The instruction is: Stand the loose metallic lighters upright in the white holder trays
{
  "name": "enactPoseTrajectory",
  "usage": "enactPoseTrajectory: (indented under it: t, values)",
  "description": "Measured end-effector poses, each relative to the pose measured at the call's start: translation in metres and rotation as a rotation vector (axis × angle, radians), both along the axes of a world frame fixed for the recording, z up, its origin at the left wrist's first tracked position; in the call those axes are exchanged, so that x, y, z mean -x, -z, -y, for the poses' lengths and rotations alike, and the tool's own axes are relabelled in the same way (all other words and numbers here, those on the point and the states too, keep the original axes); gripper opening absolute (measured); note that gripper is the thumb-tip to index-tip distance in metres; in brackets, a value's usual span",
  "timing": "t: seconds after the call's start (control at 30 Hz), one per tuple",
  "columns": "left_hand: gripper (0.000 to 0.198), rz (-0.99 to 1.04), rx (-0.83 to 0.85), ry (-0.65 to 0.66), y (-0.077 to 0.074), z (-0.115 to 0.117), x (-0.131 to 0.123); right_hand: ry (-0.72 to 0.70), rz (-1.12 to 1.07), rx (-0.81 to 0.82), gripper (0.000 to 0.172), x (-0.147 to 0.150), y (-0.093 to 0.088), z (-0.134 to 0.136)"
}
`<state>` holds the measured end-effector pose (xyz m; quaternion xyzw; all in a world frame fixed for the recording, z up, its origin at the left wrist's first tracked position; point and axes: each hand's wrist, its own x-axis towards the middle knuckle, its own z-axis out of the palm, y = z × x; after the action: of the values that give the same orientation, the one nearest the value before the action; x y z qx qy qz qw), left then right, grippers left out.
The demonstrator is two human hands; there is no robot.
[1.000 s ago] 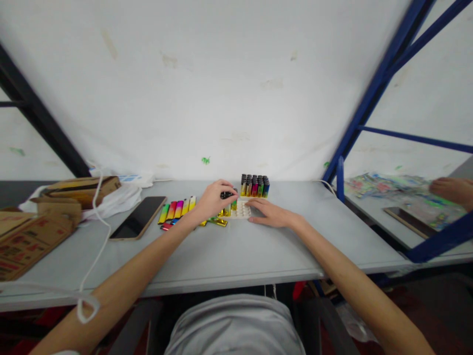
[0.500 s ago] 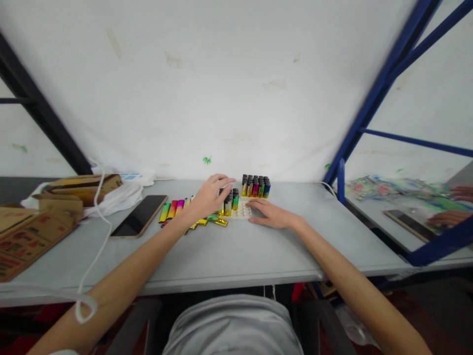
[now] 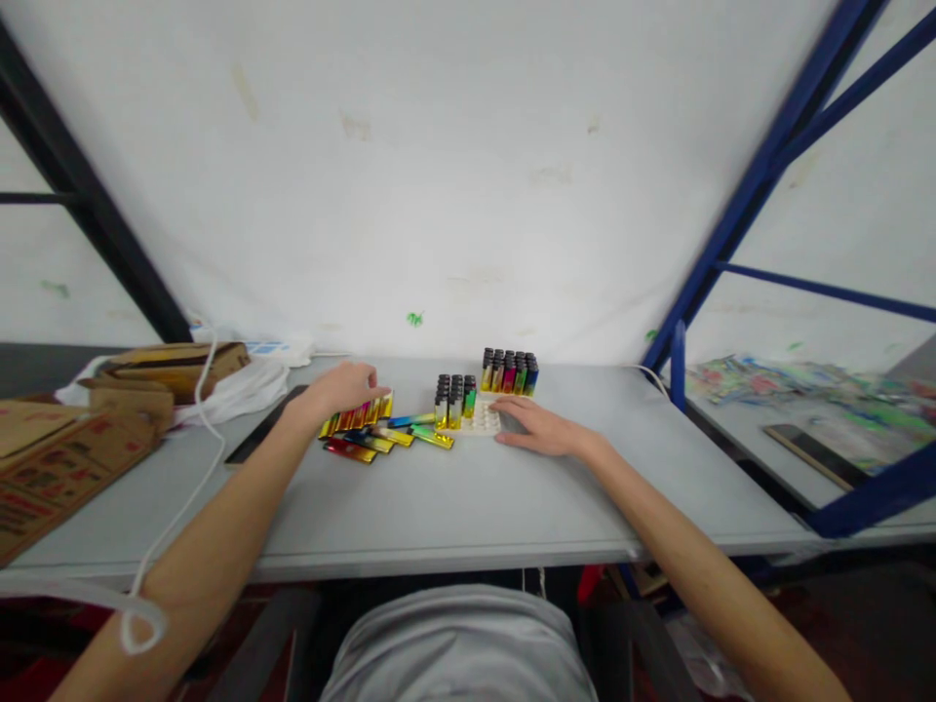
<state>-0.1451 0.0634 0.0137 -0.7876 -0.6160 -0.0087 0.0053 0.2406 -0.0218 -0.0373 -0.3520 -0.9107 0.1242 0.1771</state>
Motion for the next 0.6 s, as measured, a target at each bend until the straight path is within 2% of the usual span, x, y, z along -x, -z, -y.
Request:
enactPoseTrajectory:
  t: [0.2,0.33,0.43,0.6]
  values:
    - [0.047,-0.033,-0.020,-0.015,0.015,0.011,-0.037,0.010,-0.009,0.008,0.057,-0.001,0.002,-0.001]
    - [0.041,0.026,-0.098,0.011,0.024,0.014,-0.050,0.002,-0.021,0.001,0.057,-0.001,0.003,-0.001]
    - [0.033,0.228,-0.201,0.071,0.022,0.015,-0.052,0.006,-0.017,0.005,0.057,0.000,0.003,-0.001]
    - [0.023,0.794,-0.179,0.336,0.005,0.029,-0.061,-0.002,-0.036,0.007,0.056,0.000,0.001,0.000]
